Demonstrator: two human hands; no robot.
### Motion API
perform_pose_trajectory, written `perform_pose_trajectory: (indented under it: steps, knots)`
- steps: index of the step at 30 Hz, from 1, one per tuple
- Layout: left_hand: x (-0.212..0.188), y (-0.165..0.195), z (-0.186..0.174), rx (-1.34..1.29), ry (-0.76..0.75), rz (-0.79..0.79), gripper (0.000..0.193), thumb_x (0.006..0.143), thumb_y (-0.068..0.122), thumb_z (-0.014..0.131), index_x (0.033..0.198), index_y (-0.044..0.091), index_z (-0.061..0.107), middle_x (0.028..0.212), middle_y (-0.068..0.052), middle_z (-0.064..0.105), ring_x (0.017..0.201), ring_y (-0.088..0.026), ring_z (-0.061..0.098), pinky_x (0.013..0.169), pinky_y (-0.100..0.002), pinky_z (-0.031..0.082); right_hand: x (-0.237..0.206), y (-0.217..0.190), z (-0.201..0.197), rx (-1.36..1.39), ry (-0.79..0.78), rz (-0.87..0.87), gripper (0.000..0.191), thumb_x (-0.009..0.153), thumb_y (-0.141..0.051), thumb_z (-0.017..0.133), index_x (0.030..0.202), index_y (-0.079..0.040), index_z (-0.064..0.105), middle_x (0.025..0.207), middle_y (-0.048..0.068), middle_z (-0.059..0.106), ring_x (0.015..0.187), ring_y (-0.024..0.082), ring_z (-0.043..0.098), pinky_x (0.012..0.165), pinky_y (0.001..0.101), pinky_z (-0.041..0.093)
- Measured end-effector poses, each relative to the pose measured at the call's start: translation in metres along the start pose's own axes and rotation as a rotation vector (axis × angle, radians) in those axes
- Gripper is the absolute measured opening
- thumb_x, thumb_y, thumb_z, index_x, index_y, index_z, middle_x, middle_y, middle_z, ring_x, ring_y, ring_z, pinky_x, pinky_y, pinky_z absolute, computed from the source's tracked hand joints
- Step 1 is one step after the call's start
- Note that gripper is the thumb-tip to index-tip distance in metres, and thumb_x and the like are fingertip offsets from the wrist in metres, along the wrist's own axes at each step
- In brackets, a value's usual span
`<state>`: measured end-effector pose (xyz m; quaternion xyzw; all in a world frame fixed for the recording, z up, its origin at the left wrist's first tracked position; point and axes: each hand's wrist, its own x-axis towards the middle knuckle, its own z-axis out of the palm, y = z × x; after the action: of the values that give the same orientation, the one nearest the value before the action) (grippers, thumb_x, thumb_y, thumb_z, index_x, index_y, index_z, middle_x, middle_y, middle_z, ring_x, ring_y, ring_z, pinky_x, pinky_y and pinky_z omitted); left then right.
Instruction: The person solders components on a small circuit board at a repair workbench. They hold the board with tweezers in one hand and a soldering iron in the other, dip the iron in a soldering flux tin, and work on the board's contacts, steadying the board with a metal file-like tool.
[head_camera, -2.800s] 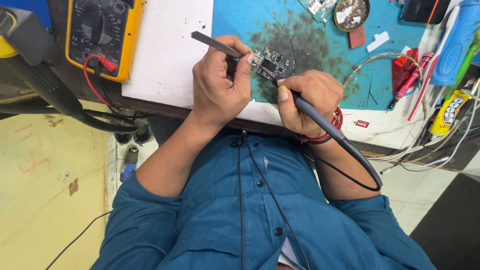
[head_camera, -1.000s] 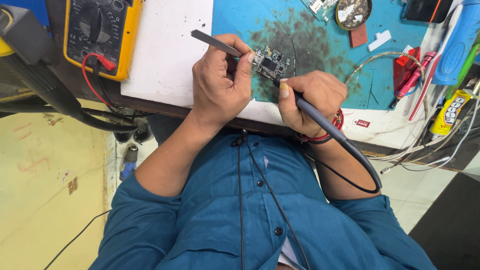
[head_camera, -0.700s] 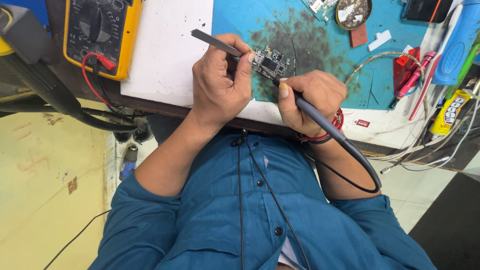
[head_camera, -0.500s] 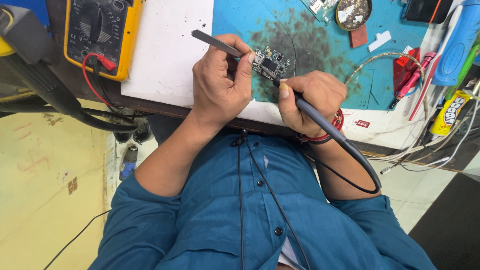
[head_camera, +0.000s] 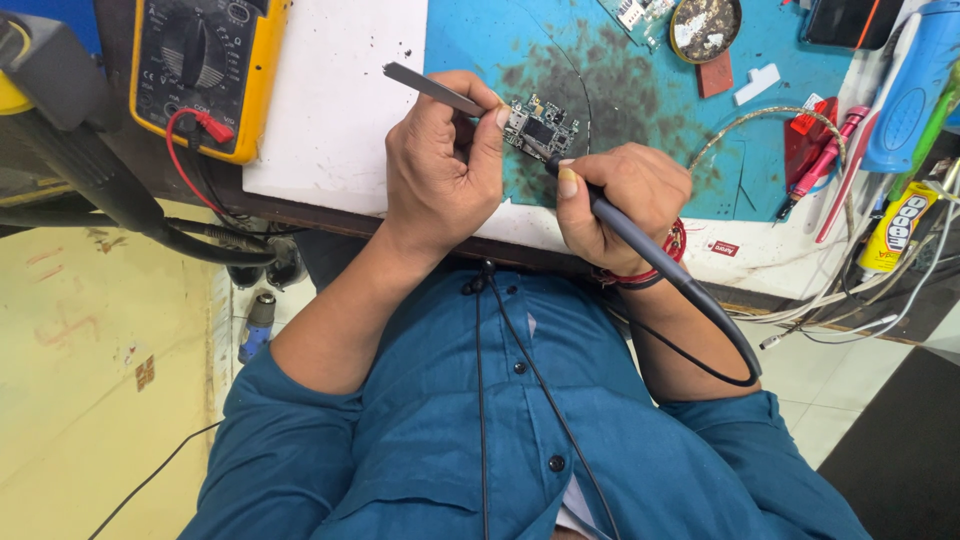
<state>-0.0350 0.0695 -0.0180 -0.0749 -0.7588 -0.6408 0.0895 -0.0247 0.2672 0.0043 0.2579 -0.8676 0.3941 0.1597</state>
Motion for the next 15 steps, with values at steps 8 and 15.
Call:
perform_pose_trajectory:
  steps: [8, 15]
  knots:
    - [-0.0004, 0.0006, 0.0001, 0.005, 0.005, -0.003, 0.010, 0.108, 0.000, 0.063, 0.113, 0.004, 0.055, 0.083, -0.002, 0.063, 0.065, -0.005, 0.063, 0.054, -0.021, 0.047, 0.0002, -0.0002, -0.0002, -0.001, -0.001, 0.001, 0.009, 0.096, -0.004, 0.072, 0.091, -0.004, 0.065, 0.074, 0.009, 0.067, 0.063, 0.027, 0.064, 0.061, 0.0382, 0.048]
    - [-0.0006, 0.0010, 0.0002, 0.007, 0.008, -0.001, 0.011, 0.108, -0.001, 0.063, 0.113, 0.004, 0.055, 0.083, -0.002, 0.063, 0.065, -0.005, 0.063, 0.055, -0.021, 0.047, 0.0006, -0.0008, -0.0008, 0.002, -0.007, 0.005, 0.009, 0.096, -0.004, 0.072, 0.091, -0.004, 0.065, 0.075, 0.009, 0.067, 0.063, 0.027, 0.064, 0.062, 0.0379, 0.048]
